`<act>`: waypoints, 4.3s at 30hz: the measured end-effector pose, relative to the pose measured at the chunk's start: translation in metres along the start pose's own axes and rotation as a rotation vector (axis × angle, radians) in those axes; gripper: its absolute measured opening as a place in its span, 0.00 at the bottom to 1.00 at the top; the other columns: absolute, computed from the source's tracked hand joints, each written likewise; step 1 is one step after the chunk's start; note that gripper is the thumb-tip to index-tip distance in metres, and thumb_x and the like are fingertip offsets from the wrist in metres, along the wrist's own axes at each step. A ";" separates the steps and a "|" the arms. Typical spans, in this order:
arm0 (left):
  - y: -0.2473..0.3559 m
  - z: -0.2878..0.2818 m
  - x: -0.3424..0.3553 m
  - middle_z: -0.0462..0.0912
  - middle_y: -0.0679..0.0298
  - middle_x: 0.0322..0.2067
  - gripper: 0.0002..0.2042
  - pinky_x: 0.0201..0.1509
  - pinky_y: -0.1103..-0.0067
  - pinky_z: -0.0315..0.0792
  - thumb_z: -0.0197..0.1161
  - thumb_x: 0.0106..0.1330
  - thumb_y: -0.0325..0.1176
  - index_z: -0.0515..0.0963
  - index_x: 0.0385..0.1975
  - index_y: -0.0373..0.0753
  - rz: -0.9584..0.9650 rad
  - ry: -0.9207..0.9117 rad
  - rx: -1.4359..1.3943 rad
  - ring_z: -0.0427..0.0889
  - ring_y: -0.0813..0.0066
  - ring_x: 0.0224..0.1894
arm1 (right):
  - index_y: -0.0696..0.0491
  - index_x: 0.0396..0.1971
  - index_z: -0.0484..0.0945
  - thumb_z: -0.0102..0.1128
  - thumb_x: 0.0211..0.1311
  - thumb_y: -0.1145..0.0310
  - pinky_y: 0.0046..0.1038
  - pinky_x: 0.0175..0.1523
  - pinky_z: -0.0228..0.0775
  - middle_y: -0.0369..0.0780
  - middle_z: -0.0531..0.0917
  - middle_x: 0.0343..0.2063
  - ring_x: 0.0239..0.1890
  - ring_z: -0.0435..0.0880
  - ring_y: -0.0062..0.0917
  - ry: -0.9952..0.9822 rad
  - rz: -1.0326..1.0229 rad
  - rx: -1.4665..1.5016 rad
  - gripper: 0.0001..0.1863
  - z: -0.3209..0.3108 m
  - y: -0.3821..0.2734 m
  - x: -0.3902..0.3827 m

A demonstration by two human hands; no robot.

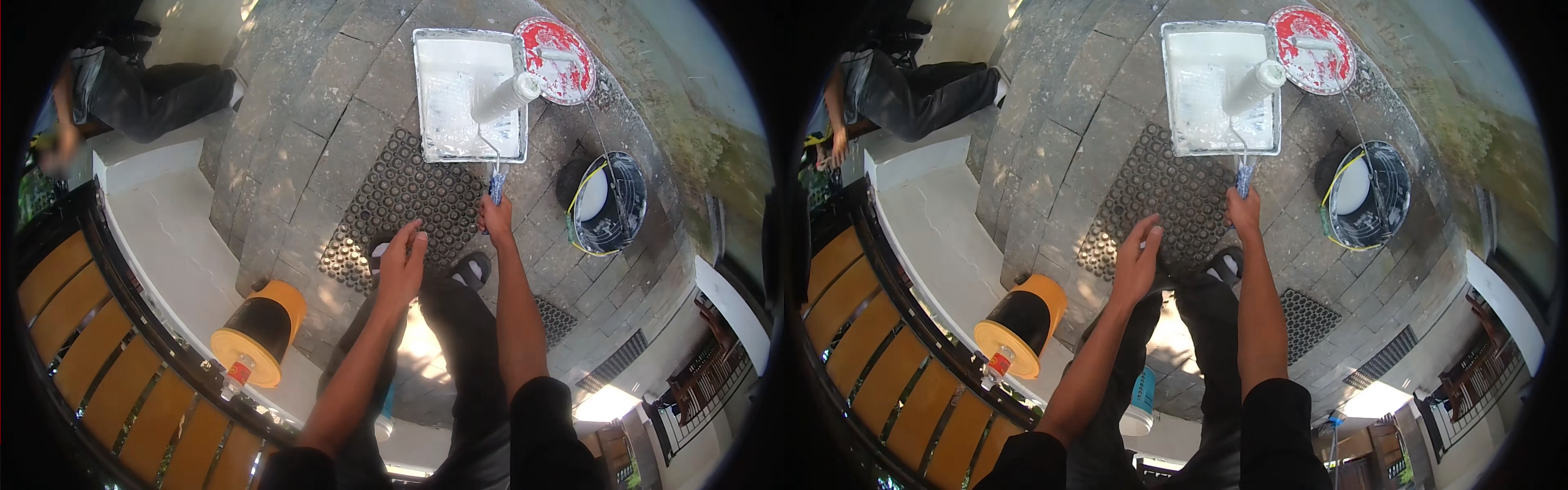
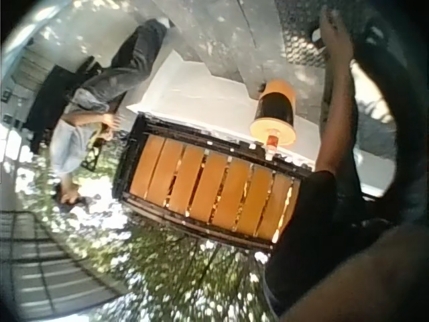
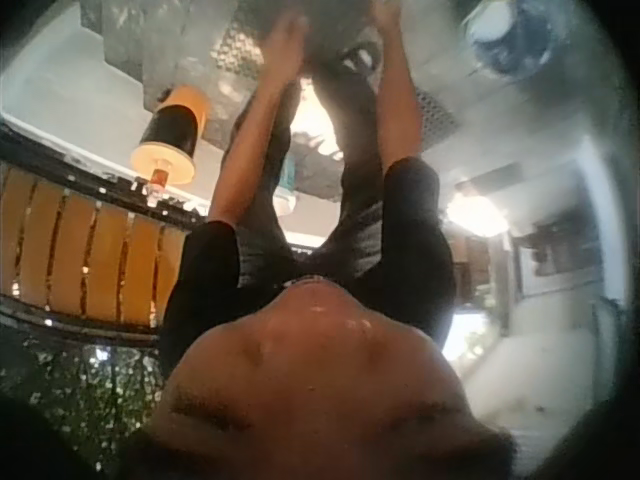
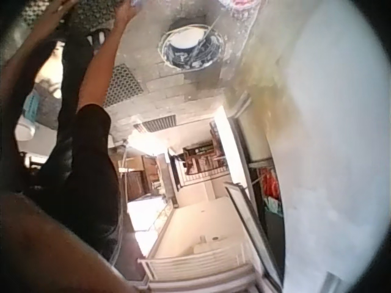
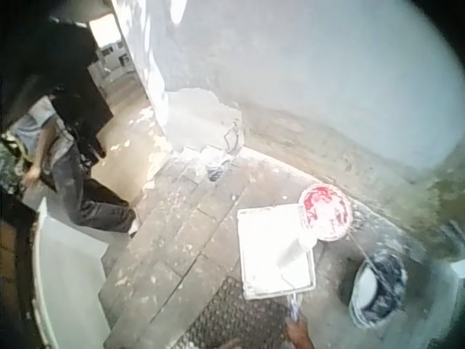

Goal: The person prepares wall paint by assembling a paint roller handle with a roller cover, then applies the paint to an outdoor house wall using the paint roller and a paint tray.

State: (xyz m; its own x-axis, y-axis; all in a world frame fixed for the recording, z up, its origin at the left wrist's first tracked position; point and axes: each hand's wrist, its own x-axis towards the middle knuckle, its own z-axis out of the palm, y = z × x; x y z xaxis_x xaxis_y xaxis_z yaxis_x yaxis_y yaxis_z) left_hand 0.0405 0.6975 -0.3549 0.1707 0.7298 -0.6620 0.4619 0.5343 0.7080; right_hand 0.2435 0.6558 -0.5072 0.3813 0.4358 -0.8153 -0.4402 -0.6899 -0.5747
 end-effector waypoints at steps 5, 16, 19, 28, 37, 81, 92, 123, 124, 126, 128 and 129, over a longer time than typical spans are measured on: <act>-0.038 0.012 -0.036 0.78 0.62 0.33 0.17 0.42 0.83 0.67 0.52 0.68 0.38 0.72 0.50 0.34 -0.012 0.101 -0.145 0.73 0.79 0.36 | 0.52 0.22 0.64 0.53 0.56 0.73 0.22 0.10 0.53 0.32 0.65 0.10 0.07 0.62 0.16 0.060 -0.166 -0.013 0.08 -0.009 -0.010 -0.023; -0.013 -0.069 -0.093 0.77 0.58 0.45 0.18 0.47 0.76 0.70 0.47 0.71 0.40 0.70 0.53 0.36 -0.095 0.180 -0.217 0.75 0.72 0.49 | 0.53 0.20 0.65 0.56 0.52 0.74 0.24 0.10 0.54 0.33 0.66 0.09 0.06 0.64 0.17 0.201 -0.395 -0.342 0.08 -0.039 -0.019 -0.051; -0.010 -0.114 -0.106 0.77 0.57 0.44 0.18 0.47 0.76 0.71 0.46 0.71 0.40 0.69 0.54 0.36 -0.069 0.226 -0.197 0.75 0.70 0.49 | 0.59 0.20 0.71 0.57 0.47 0.70 0.32 0.26 0.64 0.41 0.73 0.14 0.17 0.73 0.25 0.163 -0.224 -0.345 0.08 -0.029 -0.042 -0.069; 0.028 -0.202 -0.182 0.79 0.59 0.40 0.18 0.45 0.77 0.72 0.49 0.69 0.41 0.72 0.51 0.35 -0.152 0.303 -0.073 0.77 0.72 0.44 | 0.59 0.26 0.72 0.57 0.53 0.66 0.31 0.32 0.66 0.40 0.73 0.17 0.22 0.73 0.26 0.210 -0.330 -0.297 0.10 -0.023 -0.136 -0.176; 0.004 -0.331 -0.215 0.76 0.63 0.18 0.16 0.25 0.78 0.68 0.52 0.64 0.40 0.77 0.27 0.31 0.079 0.458 0.234 0.74 0.77 0.21 | 0.59 0.29 0.75 0.60 0.53 0.65 0.31 0.25 0.66 0.42 0.77 0.20 0.19 0.75 0.28 0.251 -0.564 -0.373 0.12 -0.007 -0.259 -0.387; 0.461 -0.600 0.144 0.76 0.61 0.38 0.25 0.36 0.68 0.72 0.50 0.65 0.55 0.69 0.51 0.41 0.188 -0.049 -0.090 0.75 0.69 0.36 | 0.60 0.45 0.66 0.55 0.58 0.71 0.42 0.39 0.69 0.49 0.77 0.35 0.35 0.78 0.46 1.441 -1.209 -0.060 0.16 0.171 -0.933 -0.541; 0.492 -0.530 0.173 0.76 0.57 0.40 0.30 0.37 0.64 0.72 0.44 0.65 0.60 0.67 0.55 0.40 0.112 -0.156 -0.027 0.76 0.63 0.38 | 0.58 0.48 0.65 0.52 0.64 0.64 0.41 0.35 0.72 0.51 0.76 0.35 0.33 0.79 0.46 1.488 -1.183 -0.305 0.18 0.142 -0.969 -0.530; 0.581 -0.505 0.238 0.70 0.40 0.52 0.35 0.48 0.56 0.70 0.35 0.69 0.58 0.57 0.61 0.28 -0.148 -0.140 0.294 0.73 0.45 0.51 | 0.56 0.52 0.68 0.53 0.62 0.64 0.40 0.31 0.70 0.50 0.79 0.24 0.27 0.80 0.45 1.402 -0.997 -0.221 0.21 0.144 -0.862 -0.445; 0.568 -0.520 0.241 0.70 0.40 0.51 0.35 0.48 0.56 0.70 0.34 0.69 0.57 0.57 0.61 0.27 -0.169 -0.133 0.277 0.73 0.46 0.51 | 0.57 0.52 0.68 0.52 0.62 0.63 0.40 0.31 0.70 0.50 0.79 0.25 0.27 0.80 0.45 1.362 -0.991 -0.210 0.20 0.153 -0.873 -0.453; 0.558 -0.537 0.244 0.70 0.40 0.51 0.35 0.48 0.57 0.70 0.34 0.69 0.57 0.58 0.60 0.26 -0.199 -0.139 0.275 0.74 0.46 0.51 | 0.57 0.52 0.68 0.52 0.62 0.63 0.41 0.31 0.70 0.51 0.79 0.25 0.27 0.80 0.45 1.333 -0.963 -0.204 0.20 0.162 -0.886 -0.464; 0.555 -0.531 0.241 0.71 0.40 0.50 0.36 0.47 0.57 0.71 0.34 0.69 0.57 0.58 0.60 0.26 -0.128 -0.134 0.297 0.74 0.47 0.50 | 0.57 0.51 0.68 0.51 0.63 0.62 0.41 0.30 0.70 0.51 0.80 0.25 0.27 0.81 0.45 1.346 -0.996 -0.205 0.20 0.156 -0.899 -0.472; 0.554 -0.529 0.239 0.72 0.40 0.50 0.36 0.47 0.57 0.71 0.34 0.69 0.57 0.58 0.60 0.26 -0.092 -0.130 0.309 0.75 0.47 0.50 | 0.57 0.51 0.68 0.51 0.63 0.62 0.41 0.30 0.70 0.51 0.80 0.25 0.27 0.81 0.45 1.352 -0.987 -0.206 0.20 0.151 -0.906 -0.478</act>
State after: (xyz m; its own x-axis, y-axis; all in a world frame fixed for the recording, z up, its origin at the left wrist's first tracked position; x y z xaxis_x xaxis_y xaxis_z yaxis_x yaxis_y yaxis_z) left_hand -0.1229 1.3932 0.0092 0.2161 0.6134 -0.7597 0.7192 0.4262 0.5488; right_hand 0.3378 1.1598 0.3927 0.8489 0.0192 0.5282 0.4391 -0.5819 -0.6845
